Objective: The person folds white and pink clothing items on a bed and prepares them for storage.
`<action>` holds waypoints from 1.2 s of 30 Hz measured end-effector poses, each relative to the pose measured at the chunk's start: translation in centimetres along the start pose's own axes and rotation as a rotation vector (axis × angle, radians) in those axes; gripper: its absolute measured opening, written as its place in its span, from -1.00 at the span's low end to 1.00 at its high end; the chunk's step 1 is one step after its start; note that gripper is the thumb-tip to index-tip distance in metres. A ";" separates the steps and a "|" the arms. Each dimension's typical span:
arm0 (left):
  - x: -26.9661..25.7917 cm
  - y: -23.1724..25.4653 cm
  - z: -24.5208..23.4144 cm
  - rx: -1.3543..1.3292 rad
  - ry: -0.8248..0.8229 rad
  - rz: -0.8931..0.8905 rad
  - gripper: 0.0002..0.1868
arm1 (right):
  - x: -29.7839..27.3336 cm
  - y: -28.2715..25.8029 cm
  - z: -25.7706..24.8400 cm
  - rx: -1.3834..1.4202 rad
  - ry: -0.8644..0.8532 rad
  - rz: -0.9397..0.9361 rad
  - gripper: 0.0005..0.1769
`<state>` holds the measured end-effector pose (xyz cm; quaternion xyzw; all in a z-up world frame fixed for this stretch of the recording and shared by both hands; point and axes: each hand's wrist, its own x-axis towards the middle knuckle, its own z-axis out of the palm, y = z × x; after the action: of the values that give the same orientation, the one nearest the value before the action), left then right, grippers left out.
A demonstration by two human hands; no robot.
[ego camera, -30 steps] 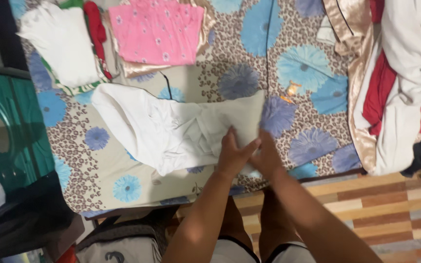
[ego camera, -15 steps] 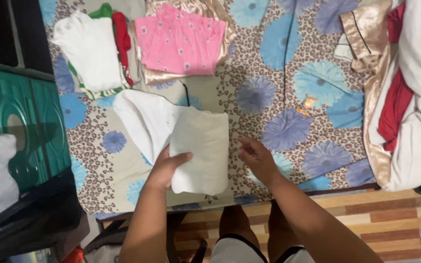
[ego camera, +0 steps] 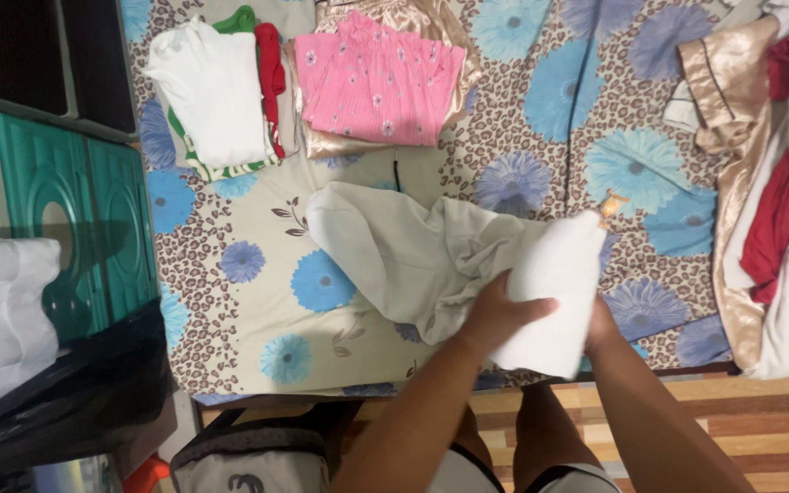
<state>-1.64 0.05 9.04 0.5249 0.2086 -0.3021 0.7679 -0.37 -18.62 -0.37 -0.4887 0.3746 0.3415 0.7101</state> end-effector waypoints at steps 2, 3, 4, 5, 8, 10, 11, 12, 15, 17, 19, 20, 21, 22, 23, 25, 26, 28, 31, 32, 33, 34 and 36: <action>0.8 -0.8 -2.8 0.019 -0.077 0.071 -0.29 | 0.0 0.2 -1.5 -0.074 0.036 0.023 -0.25; 0.9 -1.4 -4.8 0.001 -0.043 0.021 -0.22 | 0.2 0.4 -2.1 -0.105 0.043 0.025 -0.23; 0.9 -1.7 -7.9 -0.016 -0.010 -0.030 -0.15 | 0.5 0.7 -2.5 -0.143 0.044 0.019 -0.21; 0.6 -2.2 -11.4 -0.030 0.022 -0.081 -0.08 | 0.7 1.0 -2.7 -0.175 0.042 0.021 -0.17; 0.3 -3.6 -21.3 0.361 0.423 -0.148 -0.01 | 1.2 2.4 -1.2 -0.375 0.054 0.023 -0.22; 1.1 -5.1 -25.0 0.368 0.608 -0.005 -0.37 | 1.4 3.2 1.2 -0.464 0.000 0.040 -0.17; 1.0 -5.9 -25.6 0.547 0.664 0.054 -0.44 | 1.4 3.5 2.6 -0.512 -0.033 0.049 -0.12; 0.7 -6.2 -25.8 0.727 0.716 0.114 -0.50 | 1.3 3.8 4.0 -0.565 -0.100 0.037 -0.12; -0.3 -4.5 -23.4 0.977 0.951 0.035 -0.59 | 0.6 3.7 7.7 -0.611 -0.174 0.067 -0.11; -0.5 -3.5 -20.2 0.878 0.993 -0.091 -0.57 | 0.7 2.8 9.4 -0.493 -0.058 0.176 -0.06; -0.5 -3.6 -18.5 0.622 0.877 -0.190 -0.50 | 0.6 1.6 10.0 -0.327 -0.037 0.242 -0.03; -0.3 -4.4 -17.5 0.721 0.836 -0.089 -0.40 | 0.3 1.2 10.4 -0.243 -0.026 0.274 -0.02; -0.1 -5.3 -16.6 0.819 0.792 0.008 -0.25 | 0.0 0.8 10.8 -0.216 -0.088 0.261 -0.05; 0.4 -6.0 -15.9 0.702 0.774 -0.055 -0.21 | -0.5 0.2 11.2 -0.188 -0.149 0.249 -0.08; 1.0 -6.2 -15.2 0.585 0.755 -0.111 -0.16 | -0.9 -0.7 12.1 -0.161 -0.212 0.231 -0.11; 0.7 -5.4 -14.9 0.110 0.637 -0.146 -0.15 | -3.0 -2.5 14.3 -0.211 -0.374 0.023 -0.07; -0.3 -4.7 -15.0 -0.242 0.526 -0.122 -0.17 | -4.4 -3.4 15.7 -0.235 -0.452 -0.081 -0.05; -0.6 -3.0 -14.2 -0.703 0.235 -0.023 -0.18 | -7.4 -5.6 18.6 -0.646 -0.225 -0.288 -0.01; 0.3 -0.8 -13.2 -1.013 -0.261 0.202 -0.26 | -12.7 -7.1 22.1 -1.283 -0.088 -0.913 -0.11; 0.9 -0.4 -13.2 -1.106 -0.432 0.281 -0.28 | -14.2 -7.0 23.0 -1.389 -0.033 -1.006 -0.15; 1.6 0.0 -13.3 -1.191 -0.608 0.362 -0.30 | -15.0 -7.0 23.5 -1.492 0.025 -1.100 -0.19; 2.9 0.1 -13.4 -1.166 -0.516 0.353 -0.30 | -15.0 -6.9 23.6 -1.540 0.045 -1.084 -0.21; 5.4 -0.4 -13.9 -1.113 -0.333 0.332 -0.30 | -13.7 -5.3 22.9 -1.636 0.085 -1.047 -0.25</action>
<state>2.02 11.53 0.28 0.0155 0.1274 -0.1019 0.9865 2.04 -0.03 19.40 -0.9480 -0.2180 0.1193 0.1987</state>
